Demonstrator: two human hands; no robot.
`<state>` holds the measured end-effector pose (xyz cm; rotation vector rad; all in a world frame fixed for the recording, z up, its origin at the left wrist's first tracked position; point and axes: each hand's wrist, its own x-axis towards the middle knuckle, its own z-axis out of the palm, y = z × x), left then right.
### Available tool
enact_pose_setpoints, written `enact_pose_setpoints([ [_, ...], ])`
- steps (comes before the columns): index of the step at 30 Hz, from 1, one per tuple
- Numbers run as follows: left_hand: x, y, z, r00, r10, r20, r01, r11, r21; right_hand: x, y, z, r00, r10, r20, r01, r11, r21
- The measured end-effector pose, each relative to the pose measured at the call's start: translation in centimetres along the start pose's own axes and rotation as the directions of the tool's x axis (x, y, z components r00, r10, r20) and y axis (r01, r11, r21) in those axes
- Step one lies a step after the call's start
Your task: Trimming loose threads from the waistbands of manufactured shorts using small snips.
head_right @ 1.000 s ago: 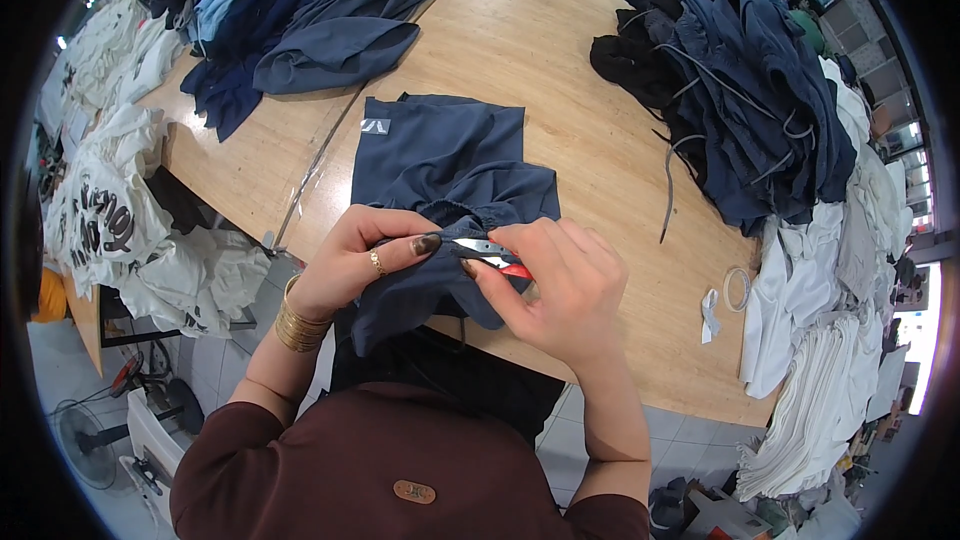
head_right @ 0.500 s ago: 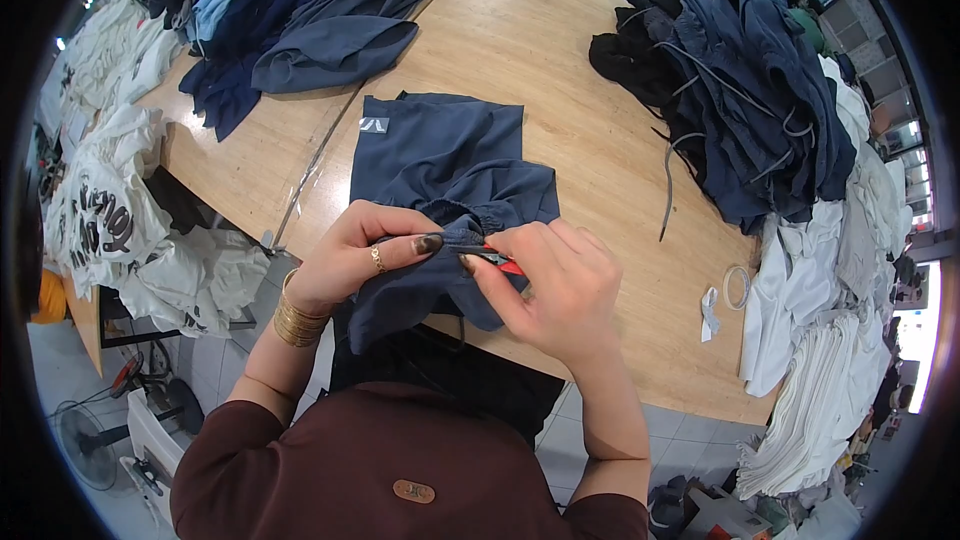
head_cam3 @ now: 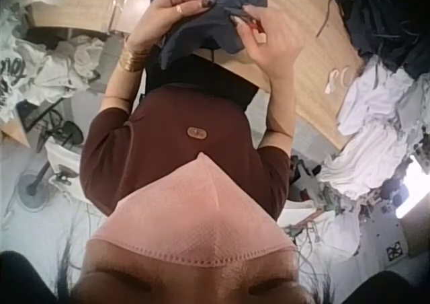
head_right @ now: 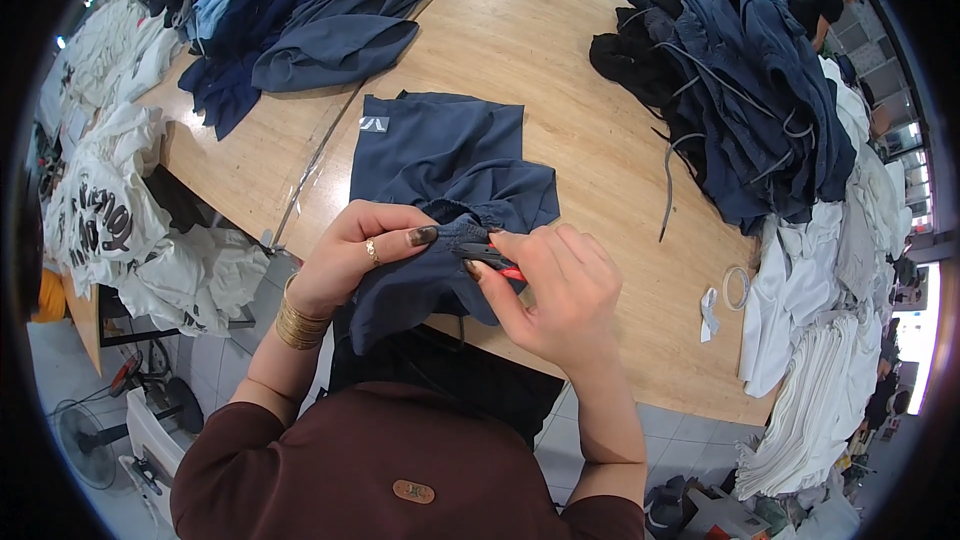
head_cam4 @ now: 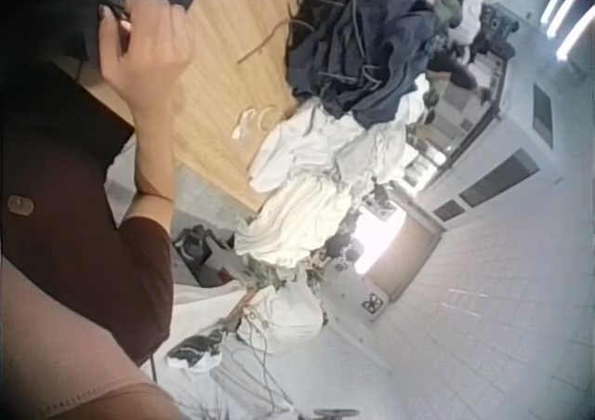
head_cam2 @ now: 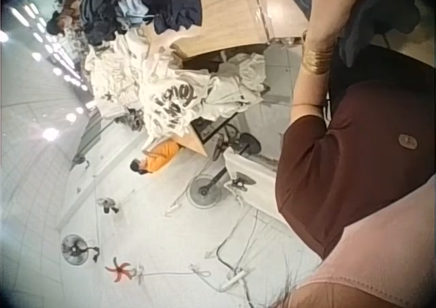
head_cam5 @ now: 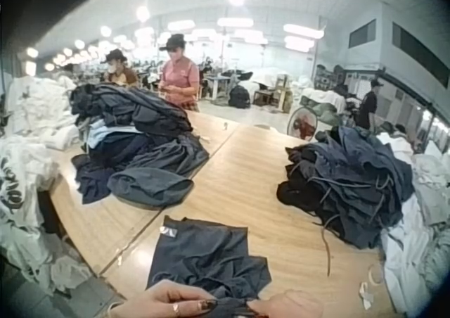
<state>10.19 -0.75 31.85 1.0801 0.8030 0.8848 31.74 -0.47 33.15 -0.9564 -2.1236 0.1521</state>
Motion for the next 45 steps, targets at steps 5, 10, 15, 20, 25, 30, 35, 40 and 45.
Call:
enact_pose_setpoints([
  [5,0.1,-0.2,-0.1,1.0,-0.013,0.012,0.014,1.0,-0.019,0.2,-0.2,0.2,1.0,0.013,-0.008,-0.013,1.0,0.008],
  [10,0.1,-0.4,-0.1,1.0,-0.005,-0.011,0.004,0.995,-0.098,0.1,-0.2,0.3,1.0,0.019,-0.022,-0.019,1.0,0.002],
  [15,0.2,-0.2,-0.4,1.0,-0.001,0.027,0.004,0.995,-0.096,0.4,-0.3,-0.1,1.0,0.015,-0.007,-0.015,1.0,0.003],
  [20,0.3,0.4,-0.4,0.998,-0.023,0.062,0.028,0.997,-0.074,0.8,-0.4,-0.4,1.0,-0.004,0.029,0.004,1.0,-0.008],
  [25,0.3,0.2,-0.6,0.999,-0.012,0.051,0.015,0.998,-0.067,0.7,-0.3,-0.4,0.999,0.002,0.039,-0.001,1.0,-0.019],
  [30,0.2,0.2,-0.6,0.999,0.003,0.038,0.0,0.997,-0.081,0.6,-0.5,-0.3,1.0,0.011,0.012,-0.011,0.999,-0.03],
  [35,0.2,0.1,-0.6,0.999,-0.008,0.05,0.012,0.995,-0.095,0.7,-0.7,0.0,1.0,0.001,0.006,-0.001,0.999,-0.05],
  [40,0.2,0.1,-0.6,0.999,-0.001,0.054,0.006,0.996,-0.093,0.6,-0.8,0.3,0.999,0.043,-0.007,-0.043,0.999,-0.032],
  [45,0.1,0.0,-0.5,0.999,-0.011,0.04,0.016,0.993,-0.121,0.0,-0.9,0.7,0.979,0.197,-0.054,-0.194,0.98,0.048],
])
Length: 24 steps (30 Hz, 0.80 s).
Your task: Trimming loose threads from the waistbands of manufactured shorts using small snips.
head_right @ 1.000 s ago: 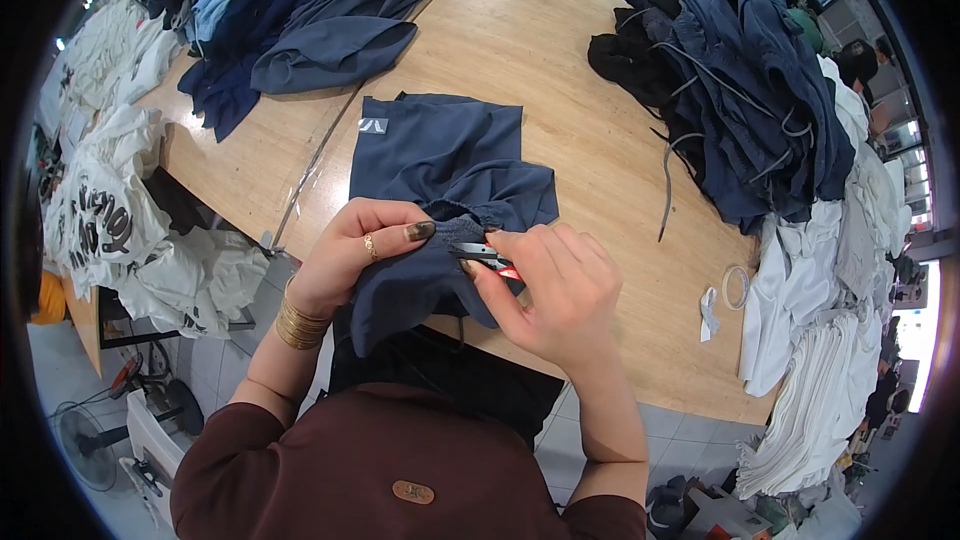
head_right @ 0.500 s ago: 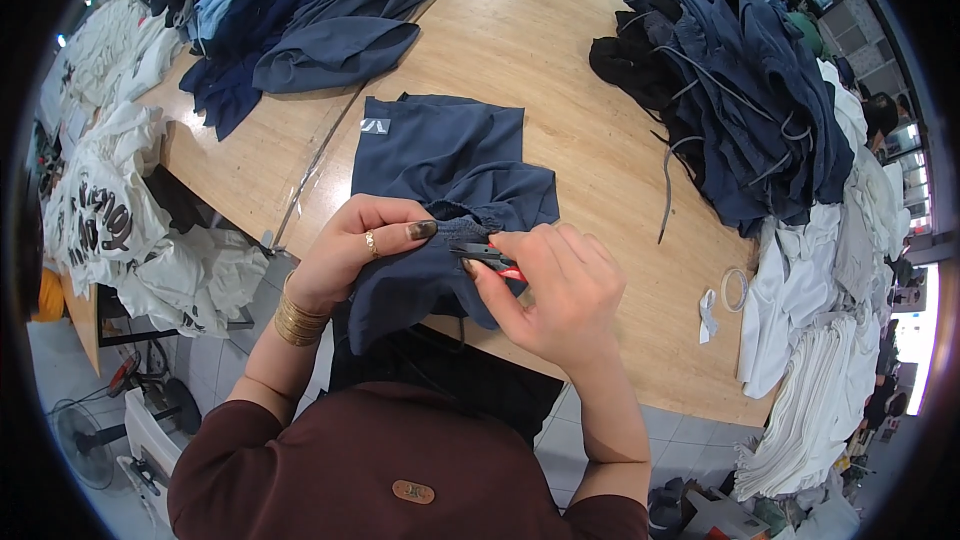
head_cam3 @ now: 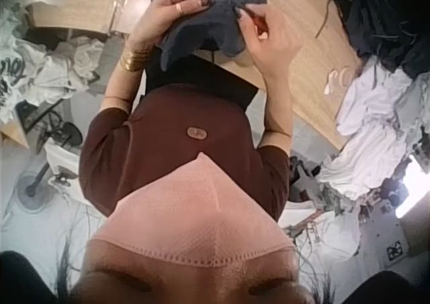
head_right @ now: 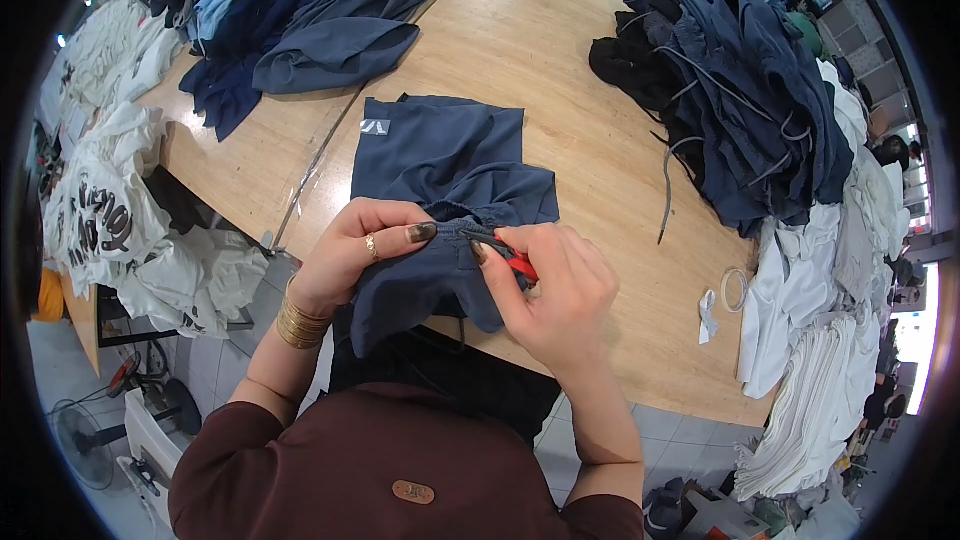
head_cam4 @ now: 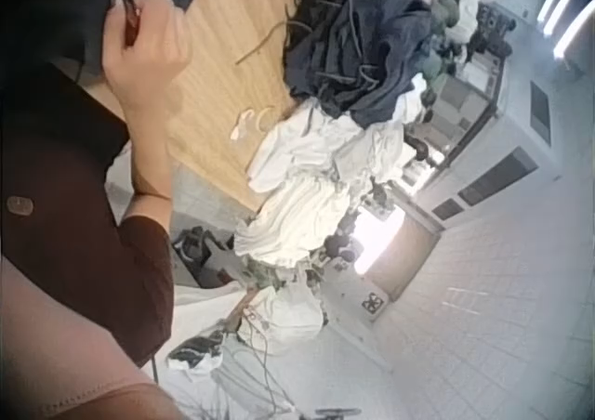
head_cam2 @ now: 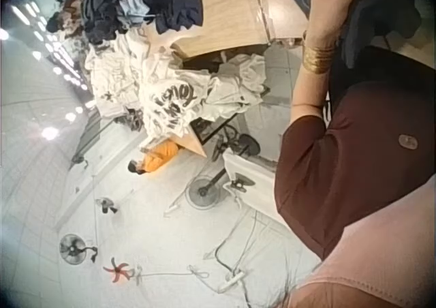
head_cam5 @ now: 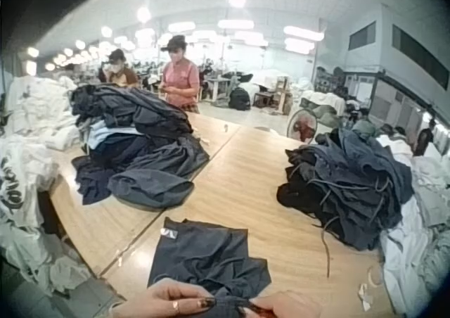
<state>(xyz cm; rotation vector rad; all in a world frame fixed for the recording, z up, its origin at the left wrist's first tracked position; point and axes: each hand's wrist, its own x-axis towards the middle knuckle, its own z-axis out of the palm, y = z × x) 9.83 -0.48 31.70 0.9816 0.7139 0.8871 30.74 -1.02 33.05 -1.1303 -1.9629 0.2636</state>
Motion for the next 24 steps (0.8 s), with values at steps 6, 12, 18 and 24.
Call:
enact_pose_setpoints([
  [6,-0.1,-0.1,0.0,1.0,0.016,-0.02,-0.016,0.999,0.038,0.0,-0.2,-0.4,0.999,-0.021,0.025,0.021,1.0,-0.003],
  [12,-0.1,-0.1,0.0,1.0,0.003,0.004,-0.003,0.999,0.054,0.3,-0.3,-0.5,0.998,-0.04,0.047,0.04,0.999,-0.004],
  [18,0.0,-0.3,-0.3,1.0,0.011,0.028,-0.012,0.999,0.042,0.5,0.2,-0.8,0.998,-0.049,0.05,0.046,0.997,0.055],
  [24,0.0,-0.2,-0.3,0.999,-0.006,0.035,0.005,1.0,0.025,0.7,0.2,-1.1,0.99,-0.089,0.112,0.078,0.992,0.098],
])
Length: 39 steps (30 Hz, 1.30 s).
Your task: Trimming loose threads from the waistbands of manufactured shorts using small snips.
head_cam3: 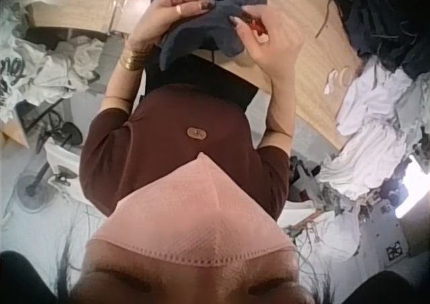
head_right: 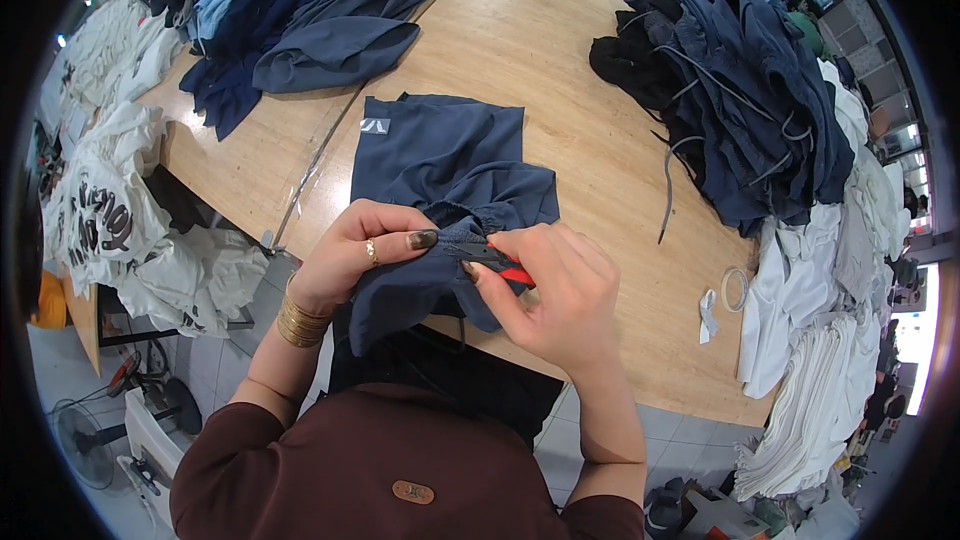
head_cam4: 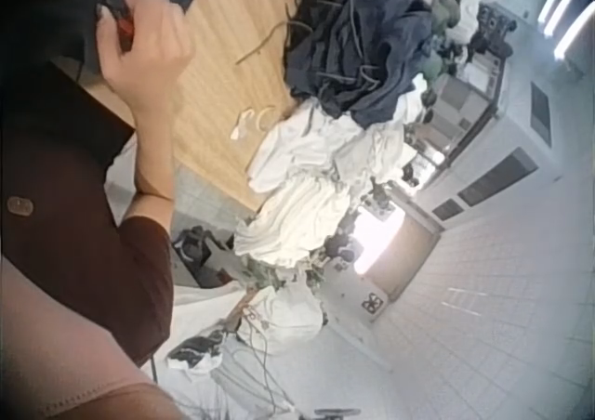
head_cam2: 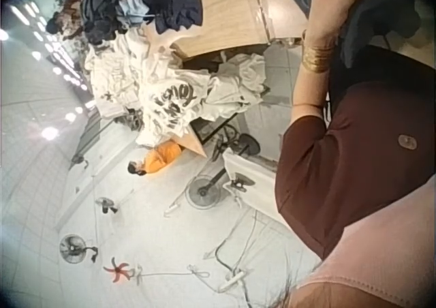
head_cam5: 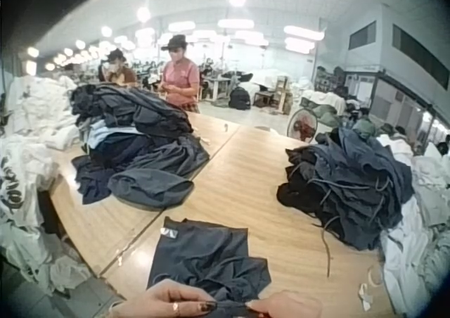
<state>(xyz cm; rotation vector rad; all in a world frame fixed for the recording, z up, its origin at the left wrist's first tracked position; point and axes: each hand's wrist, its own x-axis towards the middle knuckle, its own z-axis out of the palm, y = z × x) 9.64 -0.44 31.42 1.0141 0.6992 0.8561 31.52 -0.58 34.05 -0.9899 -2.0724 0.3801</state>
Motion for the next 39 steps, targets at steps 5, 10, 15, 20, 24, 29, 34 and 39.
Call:
enact_pose_setpoints([
  [5,0.0,0.2,0.1,0.999,-0.004,0.033,0.003,1.0,0.029,0.2,-0.2,-0.2,1.0,-0.01,0.027,0.012,0.998,-0.056],
  [10,0.1,0.5,0.2,0.998,-0.009,0.057,0.008,1.0,0.031,0.5,-0.2,-0.4,0.998,-0.049,0.041,0.052,0.995,-0.085],
  [15,0.2,0.5,0.1,0.998,-0.028,0.054,0.026,0.999,0.03,0.6,-0.1,-0.6,0.997,-0.06,0.053,0.065,0.993,-0.097],
  [20,0.1,0.6,0.1,0.998,-0.022,0.053,0.018,0.998,0.06,0.2,0.2,-0.3,0.999,-0.016,-0.035,0.013,0.996,-0.092],
  [24,0.2,0.2,0.1,0.998,-0.017,0.061,0.014,0.999,0.039,0.6,-1.0,-0.1,1.0,0.004,-0.018,-0.004,1.0,-0.015],
  [29,0.5,0.3,0.5,0.994,-0.027,0.109,0.015,0.994,0.109,-0.5,0.3,1.3,0.999,-0.029,-0.045,0.032,0.998,0.055],
  [34,0.6,0.0,0.6,0.994,-0.017,0.105,0.005,0.994,0.108,-0.3,1.0,0.8,0.904,0.281,-0.322,-0.257,0.959,0.115],
  [39,0.5,-0.4,0.2,0.999,-0.006,0.052,0.002,0.996,0.086,0.1,-0.6,0.2,0.984,0.131,-0.12,-0.124,0.99,0.062],
])
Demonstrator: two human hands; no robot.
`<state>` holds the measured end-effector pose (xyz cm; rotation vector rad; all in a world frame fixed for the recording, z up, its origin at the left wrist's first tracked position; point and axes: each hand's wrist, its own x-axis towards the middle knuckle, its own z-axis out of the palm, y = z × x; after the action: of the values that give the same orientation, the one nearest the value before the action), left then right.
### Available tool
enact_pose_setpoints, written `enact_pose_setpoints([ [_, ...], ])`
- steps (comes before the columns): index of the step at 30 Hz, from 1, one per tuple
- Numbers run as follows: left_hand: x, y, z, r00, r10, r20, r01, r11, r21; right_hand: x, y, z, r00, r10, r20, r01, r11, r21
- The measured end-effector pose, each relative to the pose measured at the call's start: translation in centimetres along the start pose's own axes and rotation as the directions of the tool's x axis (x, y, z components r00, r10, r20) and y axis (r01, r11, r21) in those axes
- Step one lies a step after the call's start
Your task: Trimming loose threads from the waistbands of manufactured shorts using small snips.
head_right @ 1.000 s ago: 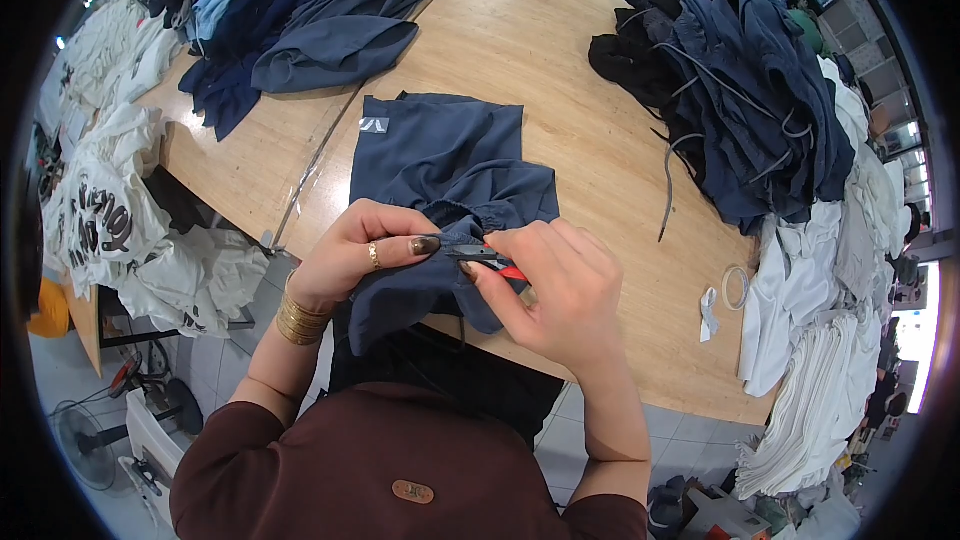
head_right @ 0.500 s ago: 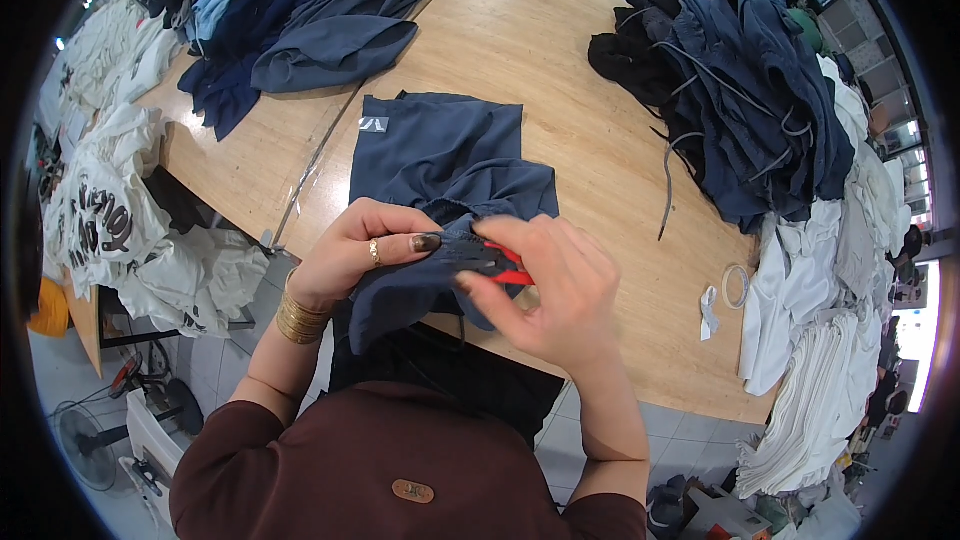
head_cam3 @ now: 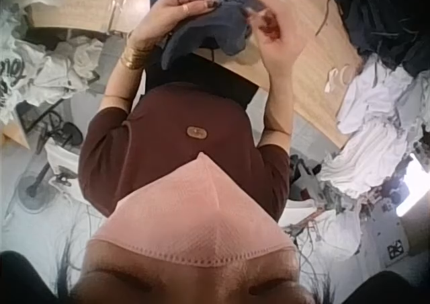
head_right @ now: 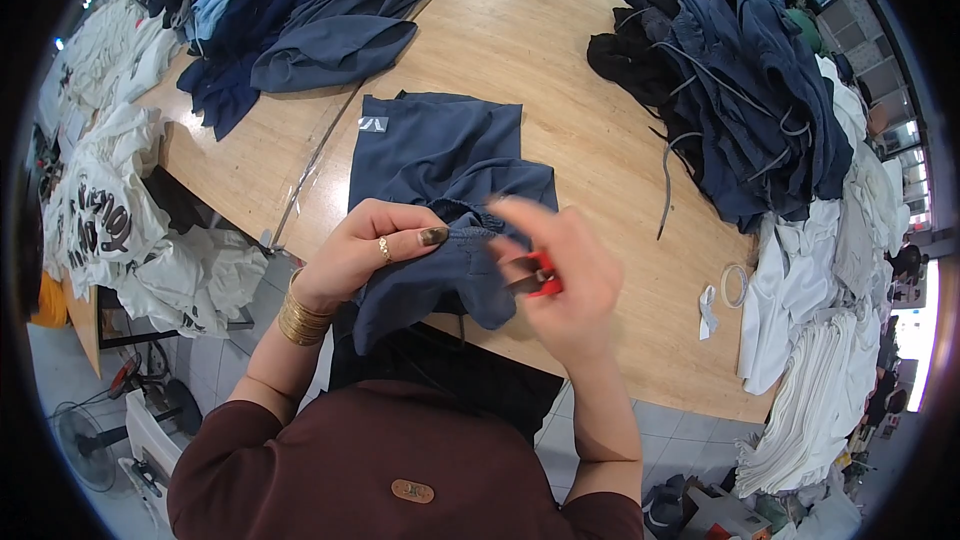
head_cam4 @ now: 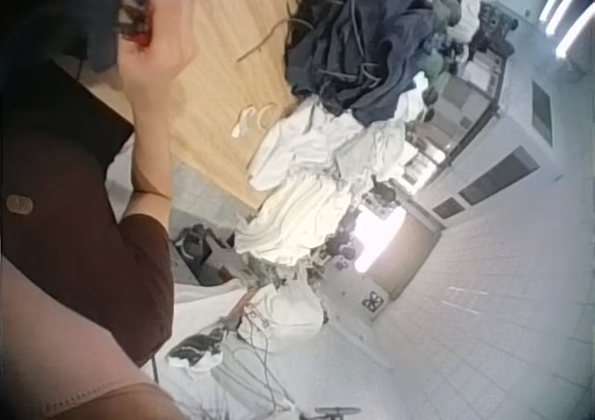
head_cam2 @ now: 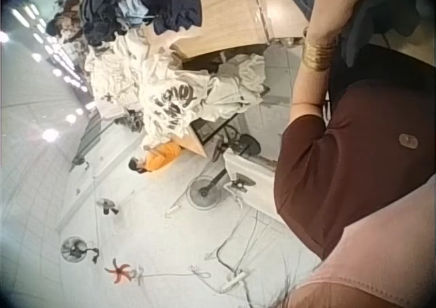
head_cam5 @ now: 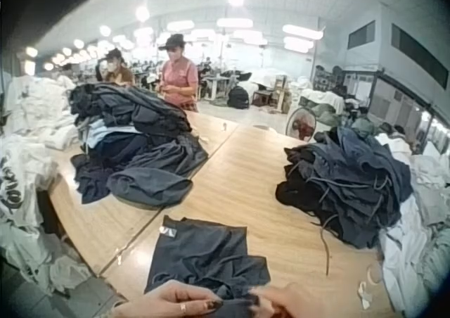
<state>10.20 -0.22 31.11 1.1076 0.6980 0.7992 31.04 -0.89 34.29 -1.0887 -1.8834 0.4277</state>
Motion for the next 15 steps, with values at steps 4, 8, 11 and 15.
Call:
enact_pose_setpoints([
  [4,0.2,0.1,0.4,1.0,0.015,-0.001,-0.015,0.998,-0.055,-0.9,0.6,1.0,0.992,-0.12,0.039,0.121,0.993,-0.002],
  [8,0.2,-0.3,0.5,0.996,-0.083,-0.035,0.068,0.949,-0.306,-1.0,1.0,1.5,0.971,-0.235,0.039,0.233,0.972,0.039],
  [11,0.1,-0.2,0.8,0.997,-0.024,-0.068,0.008,0.974,-0.224,-1.0,0.5,1.5,0.966,0.216,-0.142,-0.172,0.948,0.268],
  [15,0.0,-0.3,0.8,0.995,-0.03,-0.099,0.011,0.983,-0.183,-0.7,-0.4,0.7,1.0,-0.018,-0.024,0.02,0.996,0.091],
])
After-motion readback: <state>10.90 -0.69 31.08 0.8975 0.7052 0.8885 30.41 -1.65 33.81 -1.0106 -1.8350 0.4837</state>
